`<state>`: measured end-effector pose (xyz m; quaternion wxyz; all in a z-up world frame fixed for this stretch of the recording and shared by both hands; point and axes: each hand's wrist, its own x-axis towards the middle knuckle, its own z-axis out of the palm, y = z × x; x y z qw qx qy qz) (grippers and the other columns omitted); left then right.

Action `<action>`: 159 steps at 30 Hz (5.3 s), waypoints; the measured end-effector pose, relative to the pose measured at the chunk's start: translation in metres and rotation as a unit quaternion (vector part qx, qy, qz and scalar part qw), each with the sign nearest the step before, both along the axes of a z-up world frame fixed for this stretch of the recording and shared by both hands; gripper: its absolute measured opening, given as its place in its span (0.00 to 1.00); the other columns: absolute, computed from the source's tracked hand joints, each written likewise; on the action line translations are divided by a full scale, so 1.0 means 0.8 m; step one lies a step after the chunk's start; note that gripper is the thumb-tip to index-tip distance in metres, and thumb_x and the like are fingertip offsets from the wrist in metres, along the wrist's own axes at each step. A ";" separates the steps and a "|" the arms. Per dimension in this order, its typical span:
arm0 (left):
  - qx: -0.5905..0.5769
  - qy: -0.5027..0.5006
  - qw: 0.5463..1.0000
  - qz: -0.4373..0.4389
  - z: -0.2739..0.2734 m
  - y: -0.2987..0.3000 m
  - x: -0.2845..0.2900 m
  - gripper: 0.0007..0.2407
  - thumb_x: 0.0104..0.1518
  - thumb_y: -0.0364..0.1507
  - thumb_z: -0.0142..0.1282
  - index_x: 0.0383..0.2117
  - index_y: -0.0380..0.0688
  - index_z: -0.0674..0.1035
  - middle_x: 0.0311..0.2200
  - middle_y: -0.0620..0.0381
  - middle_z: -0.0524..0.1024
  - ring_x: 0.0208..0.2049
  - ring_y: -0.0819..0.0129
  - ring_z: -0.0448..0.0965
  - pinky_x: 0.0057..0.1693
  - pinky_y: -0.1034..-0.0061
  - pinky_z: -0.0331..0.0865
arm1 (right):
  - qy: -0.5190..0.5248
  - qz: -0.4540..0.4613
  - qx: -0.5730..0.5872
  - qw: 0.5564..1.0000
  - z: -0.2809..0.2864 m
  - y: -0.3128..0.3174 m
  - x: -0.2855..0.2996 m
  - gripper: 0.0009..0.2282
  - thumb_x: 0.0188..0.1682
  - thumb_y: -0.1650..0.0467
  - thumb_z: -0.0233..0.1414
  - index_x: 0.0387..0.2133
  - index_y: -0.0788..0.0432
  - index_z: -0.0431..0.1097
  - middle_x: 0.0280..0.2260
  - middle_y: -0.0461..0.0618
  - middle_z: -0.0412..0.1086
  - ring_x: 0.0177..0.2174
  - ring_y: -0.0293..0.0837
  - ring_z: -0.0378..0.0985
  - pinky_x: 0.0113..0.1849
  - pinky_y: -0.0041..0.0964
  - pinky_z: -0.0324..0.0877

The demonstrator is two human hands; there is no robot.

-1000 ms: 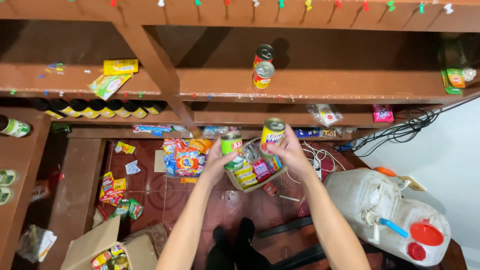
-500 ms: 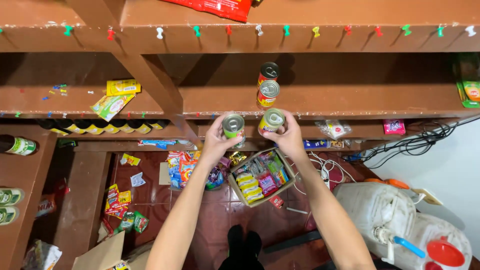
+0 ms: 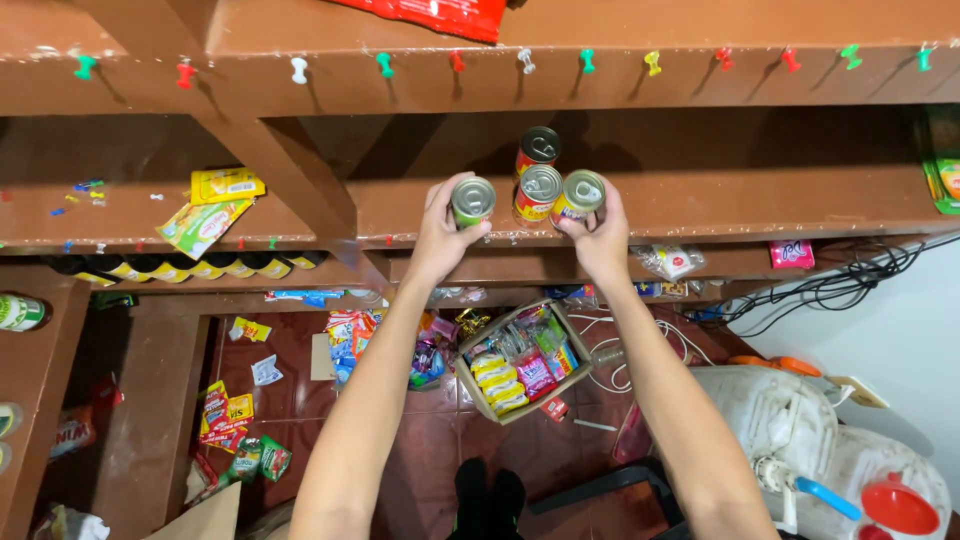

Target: Organize and restock canned goods and other items on grocery store shelves.

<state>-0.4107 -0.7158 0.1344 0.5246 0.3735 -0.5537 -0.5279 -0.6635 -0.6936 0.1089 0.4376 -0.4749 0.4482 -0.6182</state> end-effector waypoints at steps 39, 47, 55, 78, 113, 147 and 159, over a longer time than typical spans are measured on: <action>-0.023 -0.130 0.991 -0.003 -0.032 -0.057 0.015 0.30 0.38 0.14 0.73 0.53 0.33 0.75 0.52 0.52 0.73 0.57 0.62 0.77 0.63 0.67 0.70 | 0.334 -0.054 0.017 0.941 0.045 -0.026 -0.016 0.30 0.34 0.69 0.71 0.51 0.62 0.69 0.50 0.56 0.71 0.52 0.52 0.74 0.55 0.43 0.67; -0.027 -0.128 0.991 0.032 -0.028 -0.055 0.008 0.30 0.37 0.15 0.74 0.52 0.33 0.75 0.51 0.53 0.73 0.55 0.64 0.78 0.61 0.69 0.71 | 0.347 0.010 -0.005 0.938 0.040 -0.036 -0.040 0.30 0.37 0.68 0.69 0.55 0.62 0.67 0.54 0.57 0.68 0.56 0.54 0.70 0.57 0.44 0.64; -0.010 -0.147 0.985 0.090 -0.013 -0.047 -0.004 0.32 0.34 0.16 0.75 0.53 0.33 0.75 0.51 0.52 0.73 0.55 0.63 0.78 0.60 0.69 0.72 | 0.498 0.163 0.030 0.851 0.031 -0.095 -0.087 0.31 0.35 0.62 0.71 0.53 0.55 0.71 0.53 0.56 0.70 0.56 0.56 0.69 0.58 0.46 0.65; 0.013 -0.225 0.954 0.198 0.001 -0.035 -0.036 0.33 0.33 0.25 0.78 0.51 0.31 0.76 0.47 0.49 0.79 0.49 0.65 0.82 0.56 0.69 0.79 | 0.462 0.162 -0.061 0.870 -0.005 -0.102 -0.101 0.29 0.35 0.55 0.68 0.46 0.61 0.73 0.51 0.64 0.71 0.52 0.62 0.71 0.55 0.50 0.66; 0.063 -0.251 0.938 0.229 0.008 -0.046 -0.037 0.32 0.32 0.28 0.80 0.48 0.32 0.77 0.43 0.51 0.81 0.43 0.67 0.85 0.52 0.73 0.80 | 0.426 0.168 -0.071 0.886 0.009 -0.104 -0.098 0.24 0.36 0.58 0.69 0.42 0.57 0.75 0.47 0.56 0.75 0.50 0.58 0.75 0.52 0.50 0.68; -0.021 -0.243 0.955 0.169 0.011 -0.037 -0.034 0.27 0.35 0.22 0.76 0.48 0.35 0.80 0.48 0.54 0.77 0.48 0.64 0.82 0.55 0.72 0.77 | 0.455 0.060 -0.099 0.883 -0.018 -0.101 -0.099 0.25 0.36 0.58 0.70 0.39 0.62 0.75 0.52 0.69 0.69 0.56 0.65 0.69 0.54 0.52 0.66; -0.096 -0.202 0.966 0.133 -0.024 -0.040 -0.022 0.26 0.39 0.21 0.75 0.49 0.33 0.78 0.46 0.52 0.76 0.48 0.63 0.83 0.55 0.71 0.76 | 0.447 0.003 -0.078 0.891 -0.014 -0.084 -0.079 0.26 0.31 0.60 0.72 0.40 0.61 0.76 0.39 0.61 0.72 0.40 0.58 0.74 0.43 0.49 0.70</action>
